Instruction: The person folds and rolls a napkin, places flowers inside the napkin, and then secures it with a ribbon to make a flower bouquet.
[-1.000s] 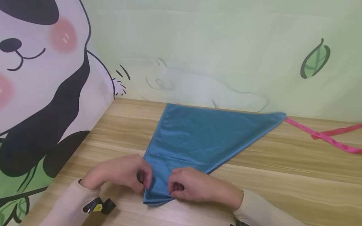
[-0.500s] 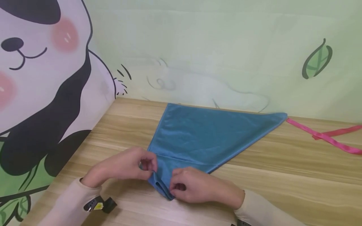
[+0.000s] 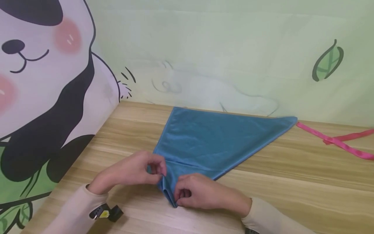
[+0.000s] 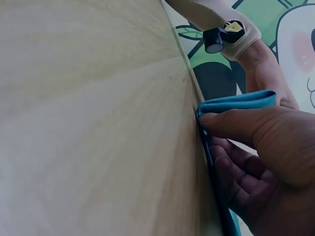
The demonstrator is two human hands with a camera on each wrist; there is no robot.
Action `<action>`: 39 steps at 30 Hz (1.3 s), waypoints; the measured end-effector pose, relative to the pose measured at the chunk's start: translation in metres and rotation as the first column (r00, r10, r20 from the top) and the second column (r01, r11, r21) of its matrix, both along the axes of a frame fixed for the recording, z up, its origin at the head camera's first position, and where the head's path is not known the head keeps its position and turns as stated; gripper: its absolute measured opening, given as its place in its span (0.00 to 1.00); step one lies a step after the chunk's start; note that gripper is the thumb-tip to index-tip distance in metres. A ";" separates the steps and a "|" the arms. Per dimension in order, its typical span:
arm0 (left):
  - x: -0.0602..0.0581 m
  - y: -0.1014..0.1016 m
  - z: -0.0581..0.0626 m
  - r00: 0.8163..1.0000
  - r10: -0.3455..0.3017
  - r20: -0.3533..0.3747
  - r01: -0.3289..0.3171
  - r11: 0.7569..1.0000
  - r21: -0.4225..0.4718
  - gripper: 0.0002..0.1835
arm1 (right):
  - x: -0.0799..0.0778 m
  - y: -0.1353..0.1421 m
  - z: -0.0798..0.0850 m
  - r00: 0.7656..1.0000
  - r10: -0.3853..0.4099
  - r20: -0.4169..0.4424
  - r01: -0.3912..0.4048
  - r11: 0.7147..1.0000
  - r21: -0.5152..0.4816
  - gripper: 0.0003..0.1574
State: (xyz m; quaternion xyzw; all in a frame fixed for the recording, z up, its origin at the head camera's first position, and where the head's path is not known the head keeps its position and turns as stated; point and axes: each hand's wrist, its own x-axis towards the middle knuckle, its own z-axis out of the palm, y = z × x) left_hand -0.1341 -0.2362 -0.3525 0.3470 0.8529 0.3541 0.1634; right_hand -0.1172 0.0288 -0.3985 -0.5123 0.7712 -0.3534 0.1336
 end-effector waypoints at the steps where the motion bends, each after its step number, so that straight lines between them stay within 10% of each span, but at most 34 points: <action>1: 0.000 0.001 0.000 1.000 0.003 -0.001 -0.003 1.000 0.010 0.11 | 0.000 0.000 0.000 1.000 -0.008 -0.004 0.008 1.000 -0.001 0.07; 16: 0.000 0.007 -0.001 0.999 0.037 -0.026 -0.036 0.999 0.038 0.09 | 0.009 0.001 0.010 0.997 -0.075 0.029 0.076 0.997 -0.027 0.15; 24: 0.001 0.007 0.001 0.999 0.046 -0.025 -0.045 0.999 0.027 0.09 | 0.020 -0.011 0.018 0.906 -0.326 0.271 0.311 0.945 0.098 0.34; 29: 0.002 0.007 0.002 0.999 0.045 -0.030 -0.044 0.999 0.019 0.09 | 0.019 -0.011 0.009 0.926 -0.330 0.186 0.328 0.944 0.042 0.25; 39: 0.000 0.011 0.005 0.999 0.031 -0.031 -0.031 0.999 -0.017 0.08 | 0.020 -0.007 0.020 0.861 -0.438 0.258 0.473 0.876 -0.090 0.09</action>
